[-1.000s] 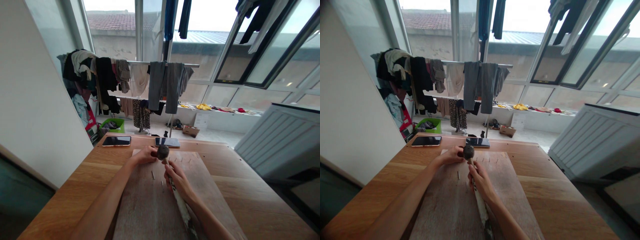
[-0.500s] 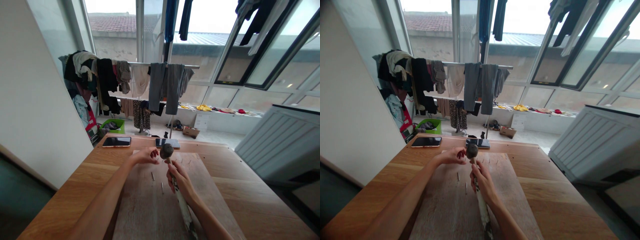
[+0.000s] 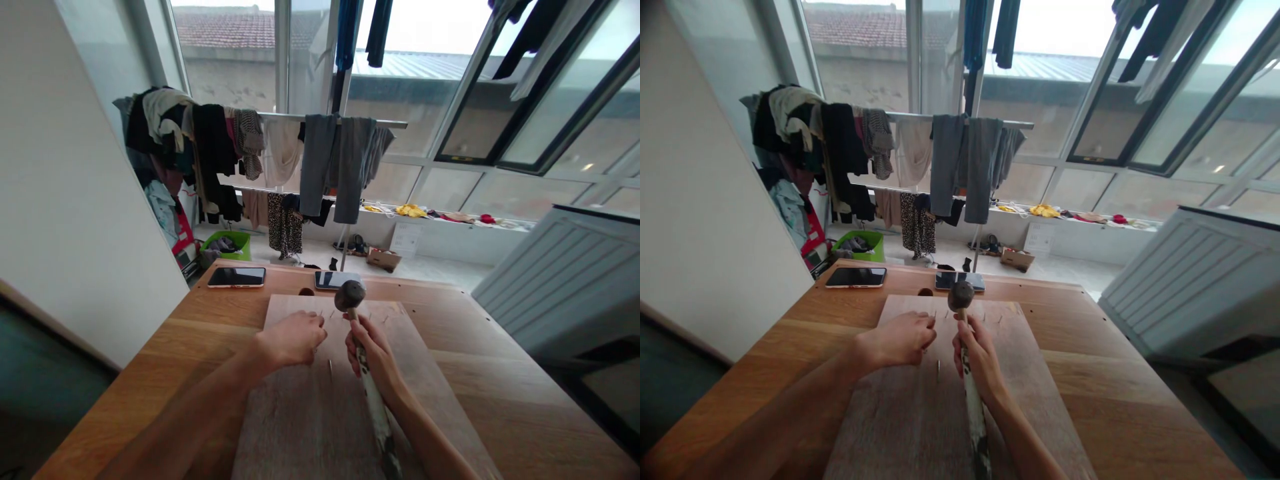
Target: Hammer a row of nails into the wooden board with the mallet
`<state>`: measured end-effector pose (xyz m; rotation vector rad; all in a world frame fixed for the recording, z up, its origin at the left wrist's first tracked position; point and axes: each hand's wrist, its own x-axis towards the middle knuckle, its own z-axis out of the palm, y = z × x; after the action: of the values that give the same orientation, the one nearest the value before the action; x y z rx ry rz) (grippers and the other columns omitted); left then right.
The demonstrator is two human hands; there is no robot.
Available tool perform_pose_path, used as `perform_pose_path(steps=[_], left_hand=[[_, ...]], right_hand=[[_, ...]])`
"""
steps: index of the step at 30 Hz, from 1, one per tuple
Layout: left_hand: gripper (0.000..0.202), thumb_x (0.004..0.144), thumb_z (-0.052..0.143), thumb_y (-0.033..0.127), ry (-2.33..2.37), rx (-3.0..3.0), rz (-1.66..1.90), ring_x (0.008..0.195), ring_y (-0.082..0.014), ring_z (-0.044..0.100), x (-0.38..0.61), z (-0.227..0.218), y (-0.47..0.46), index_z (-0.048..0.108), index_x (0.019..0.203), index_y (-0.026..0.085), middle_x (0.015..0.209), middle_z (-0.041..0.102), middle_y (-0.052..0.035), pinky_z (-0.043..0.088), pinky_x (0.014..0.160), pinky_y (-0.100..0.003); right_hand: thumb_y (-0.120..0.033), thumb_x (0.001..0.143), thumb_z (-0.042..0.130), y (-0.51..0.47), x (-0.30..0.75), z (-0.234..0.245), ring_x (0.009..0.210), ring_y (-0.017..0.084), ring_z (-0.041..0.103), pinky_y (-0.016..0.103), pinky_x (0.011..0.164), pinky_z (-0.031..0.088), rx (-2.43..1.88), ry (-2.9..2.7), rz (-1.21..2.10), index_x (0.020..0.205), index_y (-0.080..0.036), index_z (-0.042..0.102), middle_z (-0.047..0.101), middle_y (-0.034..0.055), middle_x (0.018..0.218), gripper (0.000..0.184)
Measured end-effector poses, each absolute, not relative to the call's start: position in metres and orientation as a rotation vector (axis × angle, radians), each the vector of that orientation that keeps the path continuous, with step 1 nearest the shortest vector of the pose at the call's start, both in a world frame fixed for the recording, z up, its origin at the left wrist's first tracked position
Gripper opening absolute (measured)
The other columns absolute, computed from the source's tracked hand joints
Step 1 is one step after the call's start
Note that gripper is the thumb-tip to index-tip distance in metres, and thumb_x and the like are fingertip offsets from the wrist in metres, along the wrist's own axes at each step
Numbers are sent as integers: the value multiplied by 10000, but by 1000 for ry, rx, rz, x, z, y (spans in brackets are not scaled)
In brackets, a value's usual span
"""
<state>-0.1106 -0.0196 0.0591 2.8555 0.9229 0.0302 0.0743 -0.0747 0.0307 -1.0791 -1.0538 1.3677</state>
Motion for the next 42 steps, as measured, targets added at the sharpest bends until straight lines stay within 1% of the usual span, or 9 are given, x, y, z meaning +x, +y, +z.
perform_pose_path(steps=[4,7,9,12,22,26,32,38,42], left_hand=[[85,703,676,150,896,2461,426,685,-149,614,-124,44,9,677,786,171,749,673,-14,453,628,-238],[179,758,648,197,974,2031,878,654,-109,600,-133,25,30,671,929,148,764,685,-11,449,605,-202],[239,785,649,261,1000,1831,1001,658,-105,600,-135,13,38,668,987,135,790,695,-24,454,600,-199],[225,799,657,300,1005,1799,1042,668,-102,598,-133,4,39,687,956,140,797,700,-28,446,596,-194],[73,772,639,147,1001,1977,1023,606,-75,537,-131,8,26,681,831,142,710,655,13,421,581,-177],[91,754,616,107,958,2027,989,616,-78,546,-132,5,27,664,822,144,724,654,14,430,587,-179],[236,736,637,102,948,2020,1006,605,-84,567,-132,7,27,651,969,143,753,694,6,436,582,-184],[137,708,619,62,983,2045,1016,598,-86,567,-132,9,26,634,815,147,702,667,20,427,575,-182],[160,698,619,60,992,2067,1005,600,-89,566,-132,5,29,635,827,152,702,658,25,428,576,-186]], right_hand=[[-612,822,628,-76,75,36,331,65,419,157,281,319,-1089,-1058,1319,1069,-201,514,475,-102,556,493],[-608,809,633,-75,72,50,328,64,408,158,280,307,-1098,-1057,1312,1058,-196,513,479,-102,553,496],[-600,801,641,-72,66,61,333,64,412,156,283,299,-1099,-1062,1322,1027,-193,515,485,-97,551,482],[-584,804,636,-67,53,69,334,64,413,159,286,294,-1052,-1056,1335,976,-198,517,491,-91,550,440],[-574,833,627,-70,33,39,339,64,411,157,296,304,-1001,-1013,1334,1040,-202,520,485,-94,550,439],[-595,826,620,-71,35,42,329,59,400,158,288,312,-1016,-1038,1364,1005,-202,510,481,-97,555,445],[-624,820,600,-69,32,38,328,67,413,168,280,335,-1071,-1113,1407,1003,-206,500,473,-101,561,467],[-602,850,584,-72,30,34,351,65,427,165,290,338,-1068,-1164,1425,1053,-200,504,485,-90,593,457],[-609,837,594,-72,29,34,359,73,439,173,297,347,-1078,-1161,1425,1051,-201,508,485,-88,589,468]])
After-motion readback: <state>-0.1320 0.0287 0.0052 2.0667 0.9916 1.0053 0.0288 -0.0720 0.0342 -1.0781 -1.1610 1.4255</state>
